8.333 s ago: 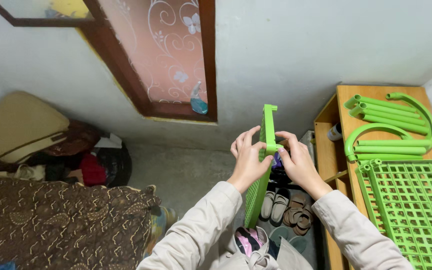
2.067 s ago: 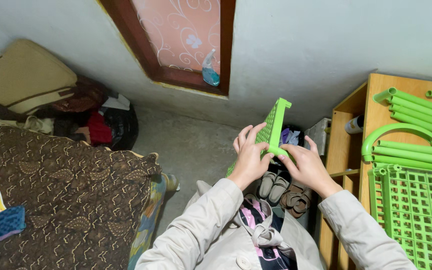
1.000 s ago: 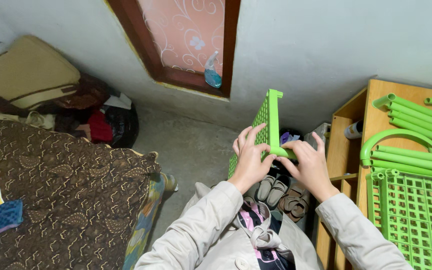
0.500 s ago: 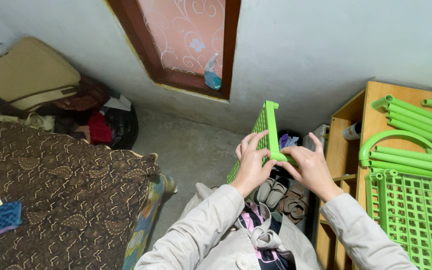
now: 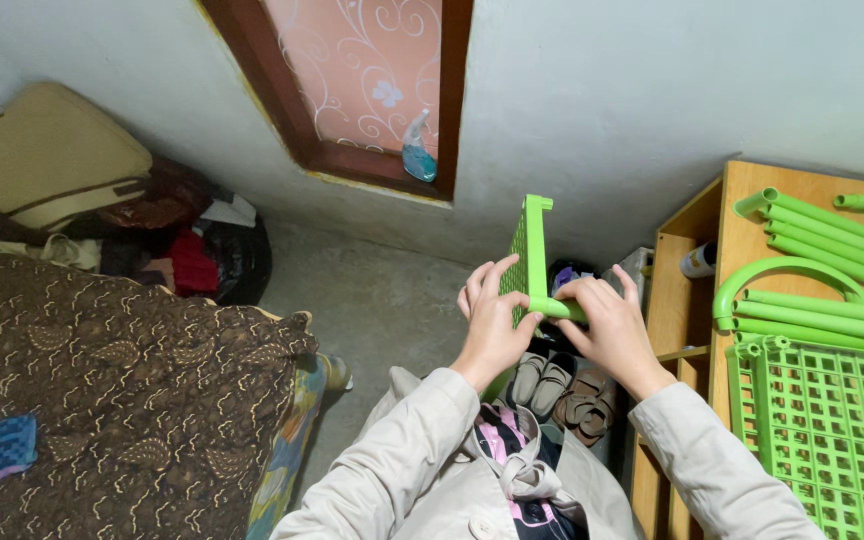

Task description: The person assembles a green plastic storage shelf by hand, fitting mesh shelf panels onto plastic support poles and pressing the joints together. They attach a panel to a vertical pole, add cross bars, and continue joining frame pieces while other panels and poles rest on a nearby wooden desk.

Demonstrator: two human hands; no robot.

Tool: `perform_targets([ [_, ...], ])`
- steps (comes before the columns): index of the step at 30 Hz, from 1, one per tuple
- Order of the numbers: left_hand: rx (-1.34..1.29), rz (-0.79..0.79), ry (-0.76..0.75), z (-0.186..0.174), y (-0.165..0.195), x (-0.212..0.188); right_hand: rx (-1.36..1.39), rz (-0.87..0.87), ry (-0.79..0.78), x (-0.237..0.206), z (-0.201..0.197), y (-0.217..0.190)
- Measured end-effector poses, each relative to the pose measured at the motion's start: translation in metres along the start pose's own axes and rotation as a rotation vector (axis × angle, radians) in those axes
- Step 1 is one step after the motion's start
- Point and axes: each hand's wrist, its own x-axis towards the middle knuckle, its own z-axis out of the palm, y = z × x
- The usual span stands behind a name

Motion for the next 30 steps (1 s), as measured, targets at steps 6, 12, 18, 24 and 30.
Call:
perform_targets([
  [6,-0.001,-0.015,0.003,0.0008,-0.0030,0.0010,-0.021,-0.052,-0.002,0.0022,-0.0029,0.0014],
  [12,-0.004,-0.008,0.007,-0.0011,-0.0038,0.0017,-0.011,-0.065,0.037,0.0023,-0.0029,-0.0067],
  [18,-0.021,0.011,-0.005,-0.0007,-0.0013,0.0008,-0.003,-0.064,0.015,0.0035,-0.0039,-0.0051],
  [24,-0.008,0.006,-0.022,0.0004,-0.0035,-0.0009,-0.017,-0.060,-0.002,0.0011,0.0003,-0.0053],
  [30,-0.005,0.010,-0.017,0.0012,-0.0064,-0.0024,-0.010,-0.069,0.000,0.0003,0.0015,-0.0052],
])
